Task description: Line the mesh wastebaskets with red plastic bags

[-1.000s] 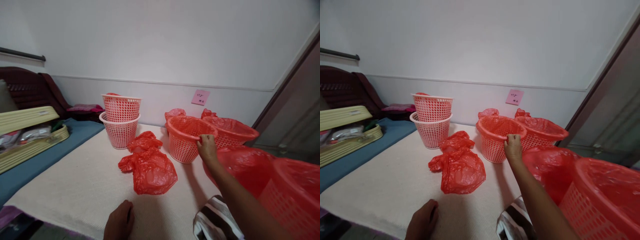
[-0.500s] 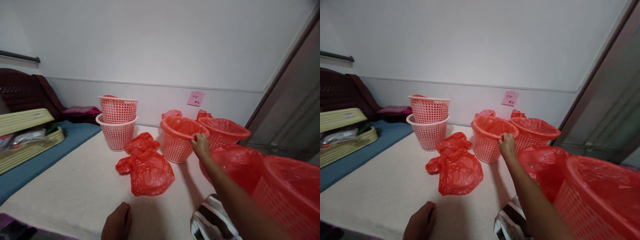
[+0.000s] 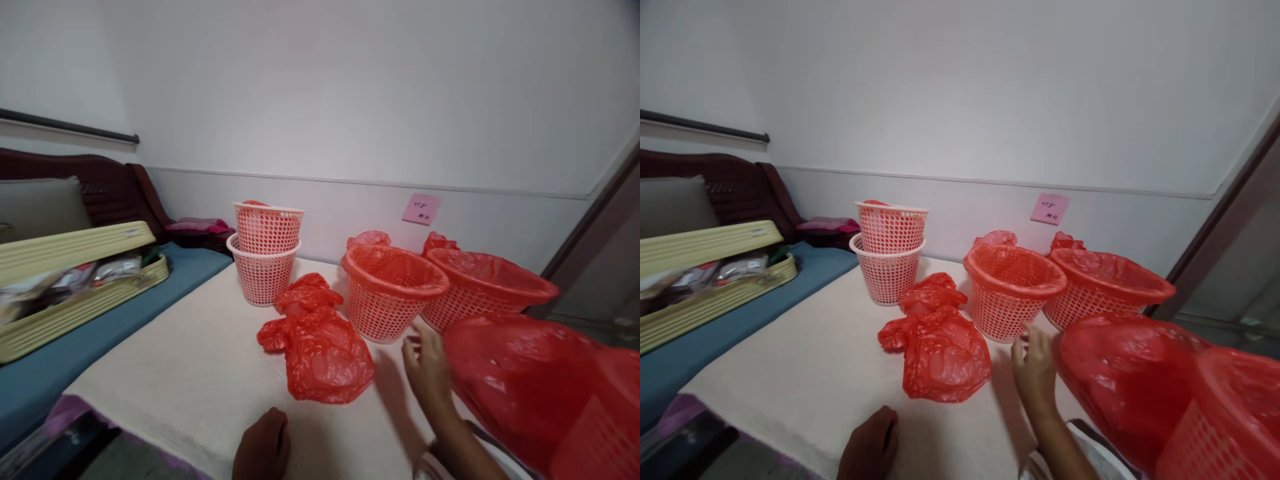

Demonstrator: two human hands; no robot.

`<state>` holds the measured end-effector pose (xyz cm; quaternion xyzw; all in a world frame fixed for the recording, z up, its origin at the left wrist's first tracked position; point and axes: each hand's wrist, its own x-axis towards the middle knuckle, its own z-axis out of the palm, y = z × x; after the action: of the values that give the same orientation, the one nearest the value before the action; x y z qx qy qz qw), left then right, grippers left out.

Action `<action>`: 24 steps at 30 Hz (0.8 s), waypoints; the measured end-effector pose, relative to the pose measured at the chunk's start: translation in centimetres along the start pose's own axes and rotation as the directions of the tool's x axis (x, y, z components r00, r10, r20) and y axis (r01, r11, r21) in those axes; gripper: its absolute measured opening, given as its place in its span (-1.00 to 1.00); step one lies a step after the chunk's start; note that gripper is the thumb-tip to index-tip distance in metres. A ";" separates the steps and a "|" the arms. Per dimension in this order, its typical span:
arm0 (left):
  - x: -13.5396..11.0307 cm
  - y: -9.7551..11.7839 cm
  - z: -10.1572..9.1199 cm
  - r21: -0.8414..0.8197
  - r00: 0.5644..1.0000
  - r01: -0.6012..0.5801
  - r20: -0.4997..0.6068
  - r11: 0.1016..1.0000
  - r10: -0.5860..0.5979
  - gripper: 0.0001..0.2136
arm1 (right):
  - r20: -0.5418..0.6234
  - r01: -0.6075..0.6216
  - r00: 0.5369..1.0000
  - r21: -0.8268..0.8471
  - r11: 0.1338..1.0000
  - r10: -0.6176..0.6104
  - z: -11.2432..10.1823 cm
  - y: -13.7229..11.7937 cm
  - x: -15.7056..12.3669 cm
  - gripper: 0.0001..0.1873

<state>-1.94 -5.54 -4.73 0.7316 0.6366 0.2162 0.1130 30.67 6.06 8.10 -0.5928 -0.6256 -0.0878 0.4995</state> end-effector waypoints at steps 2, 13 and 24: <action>0.0 0.0 0.0 -0.001 1.000 -0.001 -0.010 1.000 0.001 -0.85 | 0.187 -0.094 0.978 0.018 0.995 0.089 1.9 -0.3 -4.6 -0.59; 0.0 0.1 0.3 0.013 0.999 -0.006 -0.036 1.000 0.007 -0.86 | 0.526 0.050 0.848 -0.190 0.981 0.059 8.0 -8.5 -17.2 -0.61; 0.4 -0.3 0.9 -0.114 0.998 0.062 -0.020 0.992 -0.064 -0.88 | 0.565 0.229 0.810 -0.053 0.972 -0.160 10.2 -9.2 -19.5 -0.64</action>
<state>-1.79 -4.98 -5.57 0.7009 0.6474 0.2569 0.1536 13.79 -2.11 -6.59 -0.5539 -0.7948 0.0008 0.2480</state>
